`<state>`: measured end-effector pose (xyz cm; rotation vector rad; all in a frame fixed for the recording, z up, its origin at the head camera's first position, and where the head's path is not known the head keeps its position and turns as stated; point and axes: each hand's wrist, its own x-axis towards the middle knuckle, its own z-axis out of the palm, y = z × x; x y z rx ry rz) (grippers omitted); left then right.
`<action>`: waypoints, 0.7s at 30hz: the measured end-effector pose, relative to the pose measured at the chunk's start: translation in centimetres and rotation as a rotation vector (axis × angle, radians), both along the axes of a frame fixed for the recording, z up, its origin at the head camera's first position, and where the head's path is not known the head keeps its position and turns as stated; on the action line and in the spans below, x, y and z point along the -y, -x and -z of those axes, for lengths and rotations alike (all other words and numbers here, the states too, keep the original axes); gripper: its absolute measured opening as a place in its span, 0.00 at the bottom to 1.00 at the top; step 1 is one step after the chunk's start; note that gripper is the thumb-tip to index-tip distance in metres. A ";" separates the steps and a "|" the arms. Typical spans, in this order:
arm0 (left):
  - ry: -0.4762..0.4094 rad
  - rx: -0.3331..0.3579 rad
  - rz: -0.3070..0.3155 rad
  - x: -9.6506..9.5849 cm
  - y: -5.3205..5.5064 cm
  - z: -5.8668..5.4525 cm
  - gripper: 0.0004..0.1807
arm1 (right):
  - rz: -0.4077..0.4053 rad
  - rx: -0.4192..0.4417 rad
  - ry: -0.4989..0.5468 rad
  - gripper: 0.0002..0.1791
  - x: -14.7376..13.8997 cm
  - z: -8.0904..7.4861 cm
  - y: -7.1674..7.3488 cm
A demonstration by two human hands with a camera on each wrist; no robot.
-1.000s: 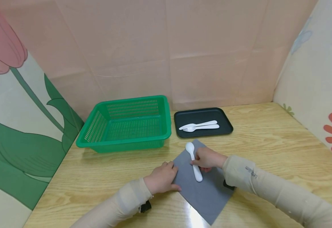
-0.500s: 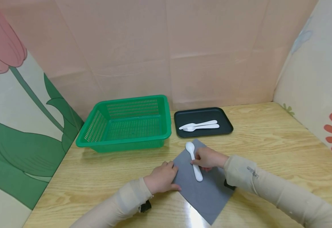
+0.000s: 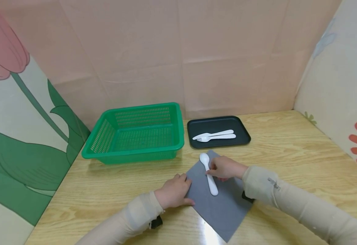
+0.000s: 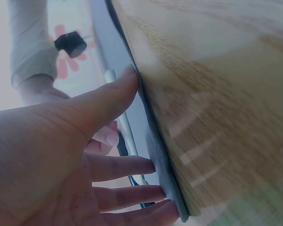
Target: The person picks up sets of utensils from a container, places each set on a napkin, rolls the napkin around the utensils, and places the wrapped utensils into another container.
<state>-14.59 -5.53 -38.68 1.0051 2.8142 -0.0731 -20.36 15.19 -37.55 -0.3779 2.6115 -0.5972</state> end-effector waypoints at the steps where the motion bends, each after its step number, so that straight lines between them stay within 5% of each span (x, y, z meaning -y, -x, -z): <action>1: 0.001 0.002 0.000 0.0 0.0 0.0 0.34 | -0.005 -0.006 0.003 0.13 0.0 -0.1 0.0; 21: 0.006 0.003 -0.008 0.0 0.1 0.2 0.34 | -0.046 -0.162 0.001 0.10 -1.2 -0.8 2.1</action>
